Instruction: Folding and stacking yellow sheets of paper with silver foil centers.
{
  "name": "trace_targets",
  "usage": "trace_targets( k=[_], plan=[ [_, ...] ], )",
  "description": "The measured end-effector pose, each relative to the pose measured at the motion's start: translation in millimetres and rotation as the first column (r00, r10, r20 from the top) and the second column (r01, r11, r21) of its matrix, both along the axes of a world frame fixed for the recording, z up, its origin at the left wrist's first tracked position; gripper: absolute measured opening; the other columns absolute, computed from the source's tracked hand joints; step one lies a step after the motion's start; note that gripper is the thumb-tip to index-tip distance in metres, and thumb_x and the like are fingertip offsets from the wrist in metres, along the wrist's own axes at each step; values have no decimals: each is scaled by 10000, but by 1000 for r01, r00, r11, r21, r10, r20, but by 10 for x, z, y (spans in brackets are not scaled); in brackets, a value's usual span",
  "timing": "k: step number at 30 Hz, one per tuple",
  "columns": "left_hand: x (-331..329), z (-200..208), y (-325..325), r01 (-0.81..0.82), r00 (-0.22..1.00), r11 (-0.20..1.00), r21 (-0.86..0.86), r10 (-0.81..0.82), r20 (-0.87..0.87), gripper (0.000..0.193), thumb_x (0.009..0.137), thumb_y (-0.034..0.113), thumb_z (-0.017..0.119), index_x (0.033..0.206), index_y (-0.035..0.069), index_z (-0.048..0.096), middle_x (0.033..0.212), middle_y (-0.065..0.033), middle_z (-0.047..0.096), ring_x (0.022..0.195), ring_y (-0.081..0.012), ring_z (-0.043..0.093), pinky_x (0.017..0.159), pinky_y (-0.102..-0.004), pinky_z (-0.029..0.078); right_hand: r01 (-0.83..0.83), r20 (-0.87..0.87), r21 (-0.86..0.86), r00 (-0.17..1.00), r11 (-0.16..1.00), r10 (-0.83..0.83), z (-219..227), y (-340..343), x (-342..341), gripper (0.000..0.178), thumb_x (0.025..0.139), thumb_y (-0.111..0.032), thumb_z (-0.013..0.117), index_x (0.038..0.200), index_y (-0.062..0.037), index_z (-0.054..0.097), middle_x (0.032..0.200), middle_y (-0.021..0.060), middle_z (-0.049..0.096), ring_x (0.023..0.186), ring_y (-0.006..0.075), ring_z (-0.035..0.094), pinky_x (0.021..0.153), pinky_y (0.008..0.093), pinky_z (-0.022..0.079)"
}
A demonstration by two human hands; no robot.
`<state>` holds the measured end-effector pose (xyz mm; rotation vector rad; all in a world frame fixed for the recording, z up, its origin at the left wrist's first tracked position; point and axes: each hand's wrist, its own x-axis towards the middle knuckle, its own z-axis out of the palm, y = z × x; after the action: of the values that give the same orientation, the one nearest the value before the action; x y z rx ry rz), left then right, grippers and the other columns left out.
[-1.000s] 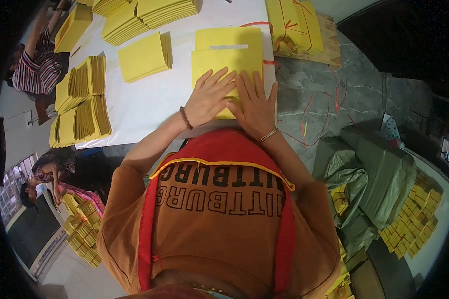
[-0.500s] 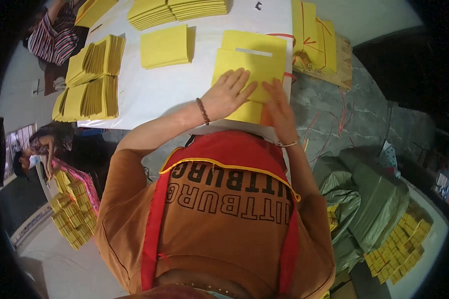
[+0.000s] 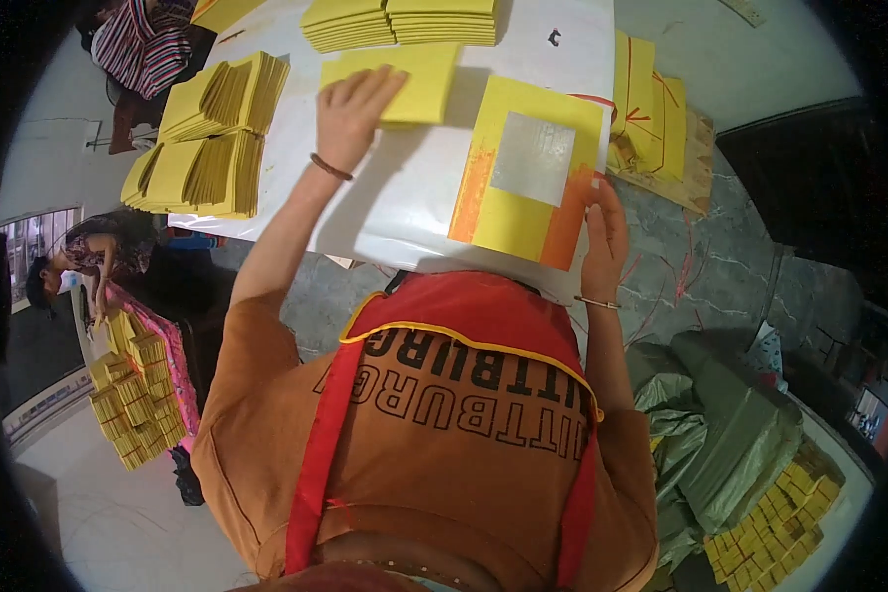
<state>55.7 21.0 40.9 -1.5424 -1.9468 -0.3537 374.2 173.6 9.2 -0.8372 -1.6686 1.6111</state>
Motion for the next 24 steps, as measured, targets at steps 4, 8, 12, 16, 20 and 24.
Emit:
trace_targets(
  k=[4,8,12,16,20,24],
  plan=[
    [-510,-352,-193,-104,994,990,-90,100,-41,514,747,78,532,1232,248,512,1177,12,532,1029,-203,497,850,-397,352,13,3,-10,1000,1000,-13,-52,-19,-55,328,945,-124,428,1236,22,469,1186,94,536,1104,156,493,950,283,374],
    [-698,-712,-243,-113,992,960,-258,124,30,549,782,63,521,1280,285,450,1222,3,509,1071,-220,482,880,-409,348,-16,-41,-23,999,1000,15,-55,-11,-66,313,935,-114,456,1213,24,491,1158,81,554,1079,146,507,937,271,381],
    [-768,-800,-279,-28,981,874,-485,118,156,638,801,111,552,1361,309,319,1353,-22,392,1163,-265,420,943,-454,334,-11,19,-41,1000,999,12,-110,-6,-15,294,926,-113,479,1185,21,519,1146,75,562,1060,135,514,915,261,392],
    [-778,-729,-265,-38,982,694,-719,159,101,762,819,146,538,1424,343,117,1479,-64,169,1312,-320,245,1027,-516,253,-6,53,27,999,1000,5,-121,-15,-30,269,921,-122,500,1151,11,546,1119,68,580,1034,134,531,901,261,407],
    [-697,-713,-238,-81,966,640,-764,240,98,791,808,174,521,1429,346,62,1497,-82,90,1349,-341,151,1050,-546,195,-3,113,97,994,995,-8,-128,4,-26,260,895,-124,539,1125,-6,570,1107,71,586,1031,141,531,894,271,412],
    [-702,-574,-209,-46,967,628,-777,224,124,784,788,211,527,1430,331,94,1482,-100,137,1336,-352,178,1054,-551,181,-92,265,690,955,718,-133,-49,-4,-14,242,806,-125,630,1036,-49,627,1098,89,579,1077,253,506,908,357,390]
  ],
)
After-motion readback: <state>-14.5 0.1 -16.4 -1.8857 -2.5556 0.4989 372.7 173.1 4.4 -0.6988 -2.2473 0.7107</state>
